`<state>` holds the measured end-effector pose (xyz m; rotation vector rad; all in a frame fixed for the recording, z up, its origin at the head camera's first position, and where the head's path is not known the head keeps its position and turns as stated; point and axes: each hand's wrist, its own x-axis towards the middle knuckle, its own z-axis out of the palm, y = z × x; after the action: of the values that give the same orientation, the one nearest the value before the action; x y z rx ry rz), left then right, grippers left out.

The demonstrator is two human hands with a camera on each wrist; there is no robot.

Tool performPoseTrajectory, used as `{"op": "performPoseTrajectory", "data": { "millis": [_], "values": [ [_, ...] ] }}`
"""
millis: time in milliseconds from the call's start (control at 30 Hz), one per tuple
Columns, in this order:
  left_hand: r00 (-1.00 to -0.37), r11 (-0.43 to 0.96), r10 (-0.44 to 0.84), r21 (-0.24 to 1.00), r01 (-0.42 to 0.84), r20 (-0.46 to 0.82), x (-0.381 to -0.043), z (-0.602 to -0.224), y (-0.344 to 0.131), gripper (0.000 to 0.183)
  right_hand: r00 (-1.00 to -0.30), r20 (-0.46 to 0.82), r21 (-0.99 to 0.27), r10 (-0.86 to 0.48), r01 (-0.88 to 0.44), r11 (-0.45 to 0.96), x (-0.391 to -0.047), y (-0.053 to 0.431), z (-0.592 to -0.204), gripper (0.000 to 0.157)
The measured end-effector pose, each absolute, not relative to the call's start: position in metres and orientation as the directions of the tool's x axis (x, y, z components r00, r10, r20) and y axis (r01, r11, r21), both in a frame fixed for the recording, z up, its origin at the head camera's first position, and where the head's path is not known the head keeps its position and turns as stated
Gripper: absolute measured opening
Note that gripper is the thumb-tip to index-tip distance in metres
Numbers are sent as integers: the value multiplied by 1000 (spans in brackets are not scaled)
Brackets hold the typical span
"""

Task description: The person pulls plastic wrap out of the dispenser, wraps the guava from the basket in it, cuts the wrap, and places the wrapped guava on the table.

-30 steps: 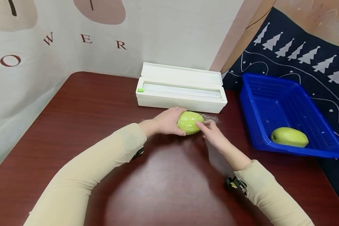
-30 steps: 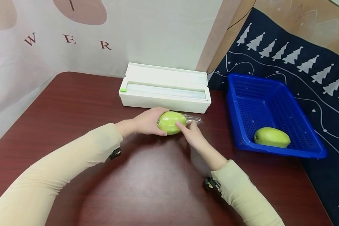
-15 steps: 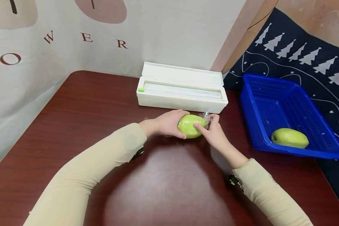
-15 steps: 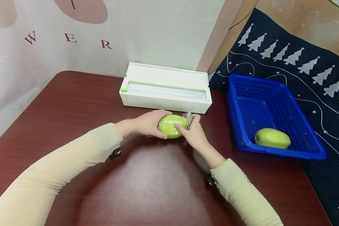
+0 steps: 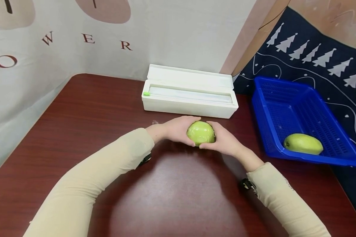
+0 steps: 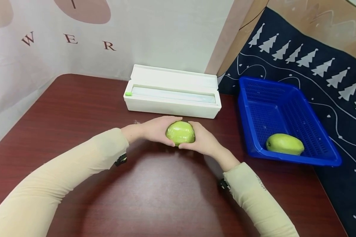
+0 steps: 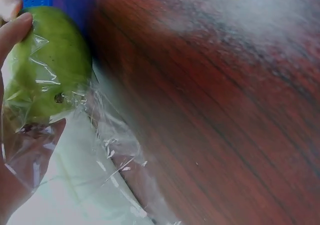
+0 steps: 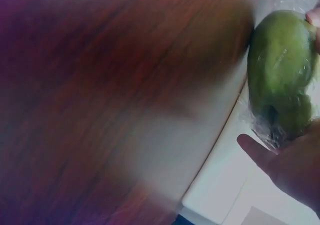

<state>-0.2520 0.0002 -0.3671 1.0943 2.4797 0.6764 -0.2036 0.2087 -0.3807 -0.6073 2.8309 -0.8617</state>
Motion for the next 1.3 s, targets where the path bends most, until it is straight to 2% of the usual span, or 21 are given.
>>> {"op": "performPoseTrajectory", "data": {
  "millis": [133,333,467,567,667,833,900,1000,1100,1300],
  "values": [
    [-627,574,768,578,580,-134,-250,-365,-8,105,-908,-11,-516,-419,-354,780,-204,205,-381,88],
    [-635,628,746,527,573,-200,-255,-362,-39,118,-914,-39,-498,-403,-332,801,-205,201,-376,85],
    [-646,691,705,492,530,-293,-259,-355,-66,117,-919,-52,-488,-391,-318,813,-205,202,-375,84],
    [-652,736,667,455,502,-360,-260,-355,-81,110,-923,-66,-486,-380,-302,820,-205,203,-373,84],
    [-666,768,638,391,508,-387,-261,-357,-90,91,-923,-75,-484,-378,-298,823,-206,203,-372,83],
    [-736,783,617,306,541,-279,-263,-360,-95,45,-921,-72,-481,-383,-304,822,-206,203,-372,82],
    [-764,789,605,300,537,-225,-264,-359,-94,34,-921,-71,-484,-382,-303,821,-206,203,-372,82],
    [-785,793,593,300,530,-178,-265,-356,-91,30,-918,-68,-486,-390,-311,817,-206,202,-373,81],
    [-782,794,592,300,528,-193,-266,-354,-89,33,-916,-71,-490,-395,-313,814,-206,201,-372,81],
    [-712,747,653,373,549,-259,-267,-357,-95,50,-915,-85,-494,-395,-305,814,-206,200,-371,80]
  ]
}}
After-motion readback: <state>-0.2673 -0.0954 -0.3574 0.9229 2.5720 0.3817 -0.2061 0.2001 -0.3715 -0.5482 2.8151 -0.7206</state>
